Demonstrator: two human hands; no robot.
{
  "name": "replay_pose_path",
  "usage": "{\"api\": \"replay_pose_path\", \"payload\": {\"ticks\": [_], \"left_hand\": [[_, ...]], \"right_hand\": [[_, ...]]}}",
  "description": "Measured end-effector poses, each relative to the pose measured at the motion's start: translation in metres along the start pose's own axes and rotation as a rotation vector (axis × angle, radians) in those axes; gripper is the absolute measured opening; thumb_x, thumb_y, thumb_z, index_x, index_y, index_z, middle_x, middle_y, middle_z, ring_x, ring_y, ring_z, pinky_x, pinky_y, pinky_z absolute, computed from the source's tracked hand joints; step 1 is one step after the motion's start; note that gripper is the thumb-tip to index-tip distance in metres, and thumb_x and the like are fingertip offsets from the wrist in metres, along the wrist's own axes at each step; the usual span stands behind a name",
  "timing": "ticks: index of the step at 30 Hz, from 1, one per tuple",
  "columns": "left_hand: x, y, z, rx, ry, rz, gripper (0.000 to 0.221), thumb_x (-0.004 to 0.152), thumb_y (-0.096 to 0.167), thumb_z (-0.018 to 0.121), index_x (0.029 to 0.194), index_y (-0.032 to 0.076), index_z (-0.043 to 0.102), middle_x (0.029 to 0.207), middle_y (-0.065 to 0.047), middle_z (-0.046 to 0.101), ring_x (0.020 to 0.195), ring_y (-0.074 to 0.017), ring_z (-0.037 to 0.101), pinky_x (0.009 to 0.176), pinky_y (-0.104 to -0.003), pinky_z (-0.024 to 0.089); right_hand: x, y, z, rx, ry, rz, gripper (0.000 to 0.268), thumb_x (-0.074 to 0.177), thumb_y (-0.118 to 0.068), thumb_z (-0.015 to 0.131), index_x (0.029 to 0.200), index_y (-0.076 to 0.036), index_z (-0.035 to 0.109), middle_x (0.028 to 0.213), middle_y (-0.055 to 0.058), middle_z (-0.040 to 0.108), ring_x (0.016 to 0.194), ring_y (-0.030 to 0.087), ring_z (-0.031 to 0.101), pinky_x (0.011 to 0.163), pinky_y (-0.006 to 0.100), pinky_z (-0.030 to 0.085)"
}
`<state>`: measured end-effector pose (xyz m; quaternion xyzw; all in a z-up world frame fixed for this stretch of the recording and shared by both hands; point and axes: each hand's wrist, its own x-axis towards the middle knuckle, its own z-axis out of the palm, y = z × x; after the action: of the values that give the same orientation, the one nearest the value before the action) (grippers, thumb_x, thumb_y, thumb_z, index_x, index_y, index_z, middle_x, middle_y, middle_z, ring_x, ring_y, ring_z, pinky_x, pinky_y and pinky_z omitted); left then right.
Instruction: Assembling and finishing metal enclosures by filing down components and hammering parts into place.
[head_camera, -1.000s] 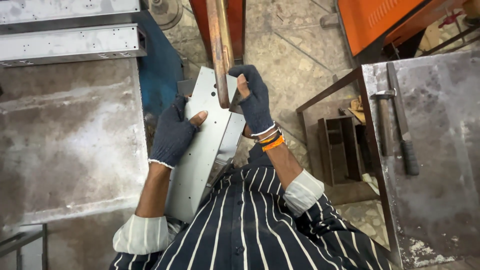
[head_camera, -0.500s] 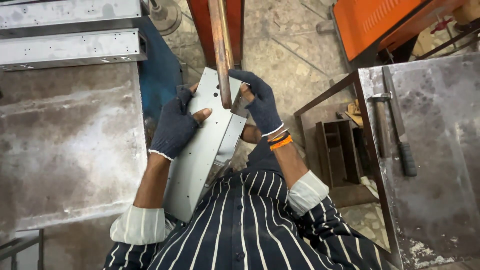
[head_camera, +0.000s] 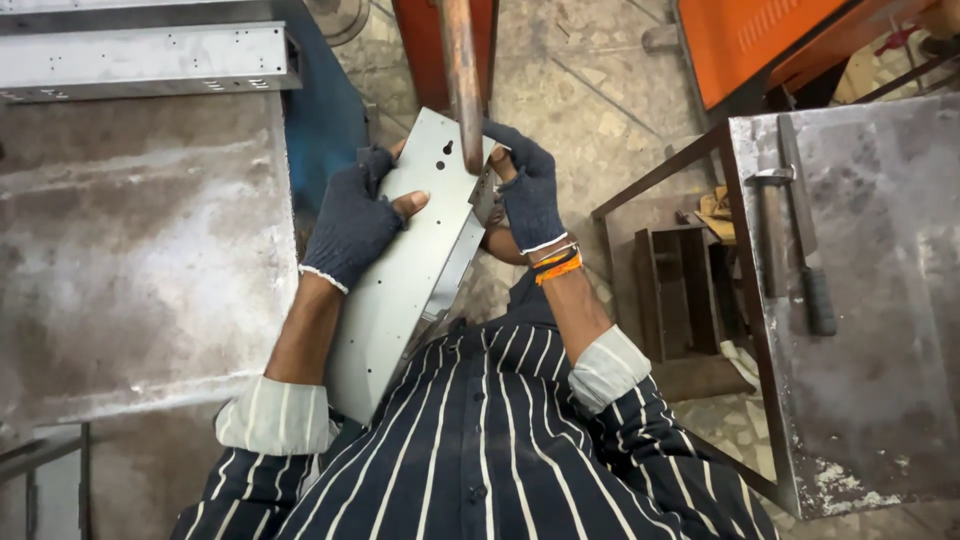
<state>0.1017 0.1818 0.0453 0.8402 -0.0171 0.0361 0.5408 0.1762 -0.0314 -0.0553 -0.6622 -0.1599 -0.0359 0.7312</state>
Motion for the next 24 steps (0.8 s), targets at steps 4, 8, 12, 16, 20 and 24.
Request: {"api": "replay_pose_path", "payload": {"ticks": [4, 8, 12, 16, 20, 24], "left_hand": [[-0.001, 0.007, 0.0, -0.05, -0.019, -0.159, 0.065, 0.08, 0.014, 0.078, 0.141, 0.0, 0.059, 0.11, -0.015, 0.076, 0.091, -0.0156, 0.07, 0.084, -0.03, 0.056], [-0.001, -0.005, 0.002, -0.06, -0.021, -0.035, 0.063, 0.082, 0.012, 0.079, 0.14, -0.003, 0.059, 0.115, -0.016, 0.076, 0.099, -0.0157, 0.07, 0.089, -0.03, 0.055], [-0.003, 0.001, 0.001, -0.032, -0.011, -0.071, 0.063, 0.082, 0.012, 0.078, 0.14, -0.001, 0.06, 0.113, -0.015, 0.076, 0.097, -0.0153, 0.071, 0.087, -0.03, 0.056], [-0.002, 0.008, 0.002, 0.005, 0.006, -0.08, 0.062, 0.081, 0.013, 0.078, 0.14, 0.002, 0.062, 0.111, -0.014, 0.077, 0.093, -0.0156, 0.071, 0.085, -0.03, 0.056], [-0.003, 0.001, 0.002, -0.004, 0.016, -0.11, 0.06, 0.082, 0.013, 0.078, 0.139, 0.003, 0.063, 0.109, -0.013, 0.076, 0.091, -0.0152, 0.07, 0.083, -0.03, 0.056], [-0.003, -0.007, 0.006, 0.014, 0.015, -0.021, 0.059, 0.084, 0.011, 0.078, 0.14, 0.0, 0.061, 0.113, -0.014, 0.075, 0.097, -0.015, 0.069, 0.089, -0.031, 0.055]], "right_hand": [[-0.003, -0.008, 0.004, 0.011, 0.054, 0.11, 0.042, 0.102, -0.037, 0.066, 0.128, -0.005, 0.071, 0.093, -0.004, 0.067, 0.085, 0.005, 0.058, 0.075, 0.023, 0.049], [-0.005, -0.005, 0.004, 0.007, 0.055, 0.067, 0.04, 0.104, -0.037, 0.066, 0.127, -0.004, 0.071, 0.098, -0.003, 0.068, 0.091, 0.006, 0.06, 0.081, 0.024, 0.051], [-0.005, -0.006, 0.003, 0.043, 0.036, 0.007, 0.036, 0.106, -0.032, 0.066, 0.126, -0.003, 0.069, 0.107, 0.0, 0.069, 0.099, 0.008, 0.062, 0.089, 0.026, 0.052], [-0.007, -0.003, -0.002, 0.017, 0.03, 0.016, 0.029, 0.107, -0.021, 0.065, 0.127, -0.001, 0.069, 0.115, 0.005, 0.072, 0.107, 0.013, 0.065, 0.096, 0.029, 0.053], [-0.012, -0.028, -0.014, 0.051, -0.12, -0.022, 0.039, 0.1, -0.009, 0.069, 0.138, -0.001, 0.062, 0.132, 0.009, 0.067, 0.125, 0.018, 0.063, 0.111, 0.035, 0.048], [-0.021, -0.057, 0.006, -0.281, -0.164, -0.194, 0.077, 0.079, -0.013, 0.085, 0.146, -0.003, 0.047, 0.139, 0.015, 0.058, 0.132, 0.027, 0.058, 0.115, 0.04, 0.045]]}}
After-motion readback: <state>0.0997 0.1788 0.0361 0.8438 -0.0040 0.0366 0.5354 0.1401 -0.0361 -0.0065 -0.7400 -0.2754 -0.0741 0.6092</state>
